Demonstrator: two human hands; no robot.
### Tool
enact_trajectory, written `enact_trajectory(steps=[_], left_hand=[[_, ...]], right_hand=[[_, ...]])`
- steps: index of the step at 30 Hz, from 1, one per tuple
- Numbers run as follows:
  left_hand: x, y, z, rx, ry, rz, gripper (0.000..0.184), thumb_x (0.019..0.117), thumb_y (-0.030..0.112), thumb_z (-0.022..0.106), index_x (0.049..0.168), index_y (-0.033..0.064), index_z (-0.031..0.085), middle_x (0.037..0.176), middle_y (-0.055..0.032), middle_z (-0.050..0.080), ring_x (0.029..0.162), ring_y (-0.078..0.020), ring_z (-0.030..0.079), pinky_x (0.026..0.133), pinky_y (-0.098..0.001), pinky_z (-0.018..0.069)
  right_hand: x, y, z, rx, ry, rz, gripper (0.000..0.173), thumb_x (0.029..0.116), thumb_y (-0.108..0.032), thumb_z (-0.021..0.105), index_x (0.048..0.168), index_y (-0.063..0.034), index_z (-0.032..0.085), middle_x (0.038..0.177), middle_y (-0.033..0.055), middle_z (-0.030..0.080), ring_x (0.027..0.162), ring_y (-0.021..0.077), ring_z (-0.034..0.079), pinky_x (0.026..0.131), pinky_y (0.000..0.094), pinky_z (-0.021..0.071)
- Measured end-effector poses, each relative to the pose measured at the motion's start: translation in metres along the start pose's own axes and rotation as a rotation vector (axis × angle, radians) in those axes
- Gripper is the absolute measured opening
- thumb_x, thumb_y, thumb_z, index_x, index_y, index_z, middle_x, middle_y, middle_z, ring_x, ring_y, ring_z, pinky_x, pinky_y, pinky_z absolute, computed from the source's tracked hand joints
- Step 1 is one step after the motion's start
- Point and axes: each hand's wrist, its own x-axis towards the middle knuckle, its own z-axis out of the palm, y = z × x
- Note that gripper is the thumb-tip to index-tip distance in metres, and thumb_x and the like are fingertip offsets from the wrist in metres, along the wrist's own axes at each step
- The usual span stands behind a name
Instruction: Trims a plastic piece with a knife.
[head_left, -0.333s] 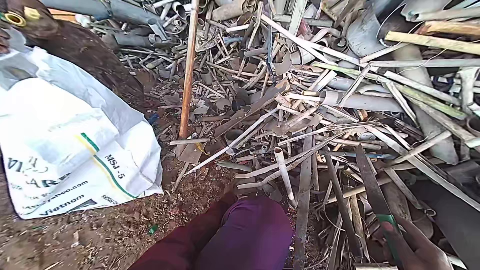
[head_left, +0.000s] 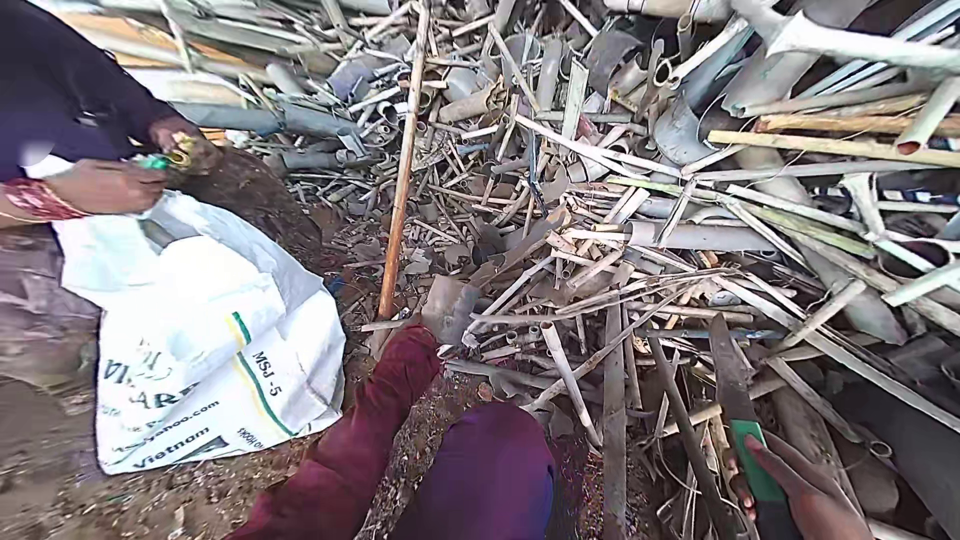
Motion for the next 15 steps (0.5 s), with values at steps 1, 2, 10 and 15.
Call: enact_trajectory(steps=[1,2,10,15], left_hand=[[-0.015,0.041,-0.031,-0.259,0.059,-0.037,0.046,0.1066,0.013,0.051,0.142,-0.0152,0.044,0.141,-0.0305,0.052,0.131,-0.0274,0.053,0.112,-0.0350,0.0389],[-0.029,0.076,-0.053,-0.525,0.119,-0.055,0.042,0.1083,0.007,0.045,0.143,-0.0154,0.039,0.141,-0.0298,0.050,0.128,-0.0230,0.053,0.109,-0.0302,0.0405],[-0.039,0.234,-0.041,-1.277,-0.052,0.087,0.043,0.1116,0.022,0.041,0.144,-0.0063,0.043,0.137,-0.0266,0.056,0.121,-0.0283,0.061,0.102,-0.0423,0.0507],[-0.043,0.279,0.027,-0.940,-0.020,0.091,0.039,0.1070,0.024,0.055,0.126,-0.0094,0.062,0.129,-0.0256,0.063,0.119,-0.0275,0.062,0.105,-0.0418,0.0479]], right_hand=[[-0.002,-0.002,0.007,-0.006,-0.007,-0.026,0.023,0.1090,-0.007,0.036,0.125,0.0000,0.051,0.068,-0.0003,0.065,0.045,0.0068,0.058,0.042,0.0218,0.0518],[-0.004,-0.004,0.014,-0.027,-0.014,-0.063,0.023,0.1083,-0.006,0.038,0.127,0.0009,0.050,0.068,-0.0014,0.063,0.045,0.0058,0.058,0.042,0.0214,0.0519],[-0.002,0.008,0.047,-0.632,0.119,-0.825,0.041,0.0973,-0.024,0.058,0.127,0.0035,0.065,0.080,0.0132,0.073,0.061,0.0263,0.071,0.056,0.0477,0.0587],[-0.002,-0.004,0.040,-0.771,0.352,-0.686,0.045,0.1007,-0.017,0.059,0.141,0.0020,0.060,0.096,0.0250,0.075,0.078,0.0456,0.074,0.070,0.0638,0.0571]])
